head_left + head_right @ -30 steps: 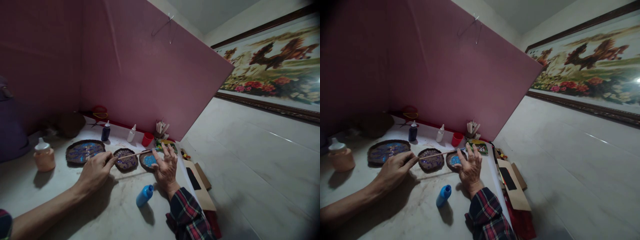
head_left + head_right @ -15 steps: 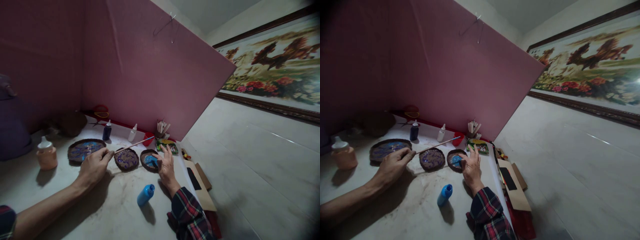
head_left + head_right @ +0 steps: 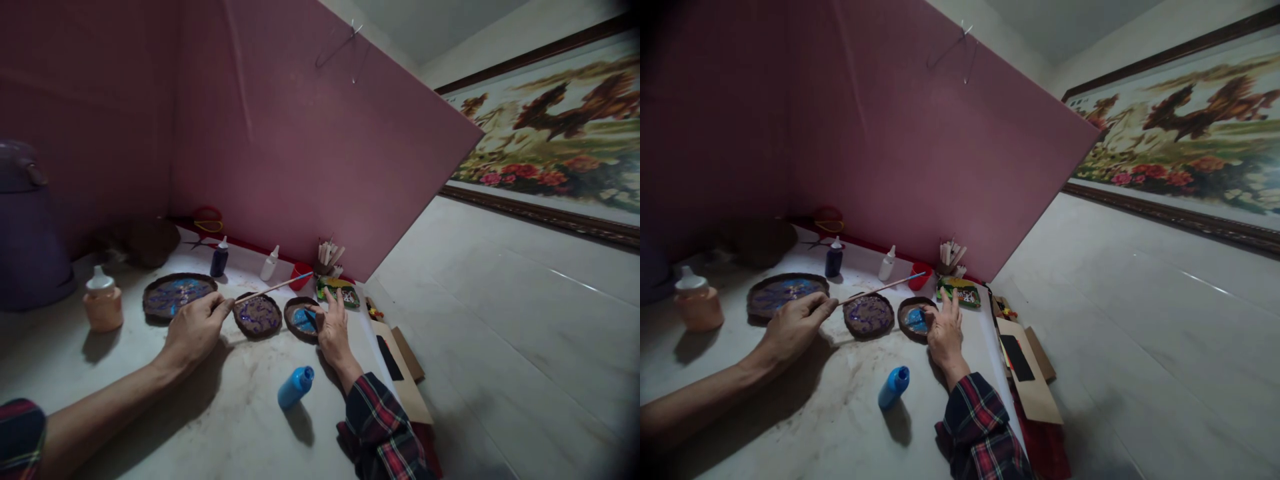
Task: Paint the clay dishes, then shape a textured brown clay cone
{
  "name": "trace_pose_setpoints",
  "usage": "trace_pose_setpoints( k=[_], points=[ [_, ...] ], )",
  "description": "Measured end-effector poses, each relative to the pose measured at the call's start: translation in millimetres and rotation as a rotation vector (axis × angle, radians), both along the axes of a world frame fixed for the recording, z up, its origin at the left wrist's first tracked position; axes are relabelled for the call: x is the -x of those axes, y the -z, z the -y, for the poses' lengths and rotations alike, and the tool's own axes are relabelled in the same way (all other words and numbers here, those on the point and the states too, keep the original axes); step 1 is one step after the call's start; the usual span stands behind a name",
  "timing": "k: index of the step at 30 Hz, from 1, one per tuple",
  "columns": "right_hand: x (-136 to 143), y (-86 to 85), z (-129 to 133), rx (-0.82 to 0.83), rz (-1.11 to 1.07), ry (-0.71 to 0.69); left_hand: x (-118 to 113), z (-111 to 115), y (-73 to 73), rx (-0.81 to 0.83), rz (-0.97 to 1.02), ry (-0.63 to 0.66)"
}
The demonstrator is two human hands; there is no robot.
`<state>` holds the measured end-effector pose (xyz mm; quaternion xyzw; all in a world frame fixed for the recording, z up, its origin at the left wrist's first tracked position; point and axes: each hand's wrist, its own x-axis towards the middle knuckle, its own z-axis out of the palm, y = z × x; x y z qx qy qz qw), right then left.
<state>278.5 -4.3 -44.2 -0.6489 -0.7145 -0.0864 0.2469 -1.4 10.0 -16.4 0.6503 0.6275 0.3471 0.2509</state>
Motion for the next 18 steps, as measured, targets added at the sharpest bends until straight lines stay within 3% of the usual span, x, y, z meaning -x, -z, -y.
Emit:
trace_pose_setpoints(
  k=[18],
  points=[
    [2.9,-1.8,-1.8,0.010,0.065,-0.016,0.0,-0.9,0.1,0.020,-0.021,0.001]
  ],
)
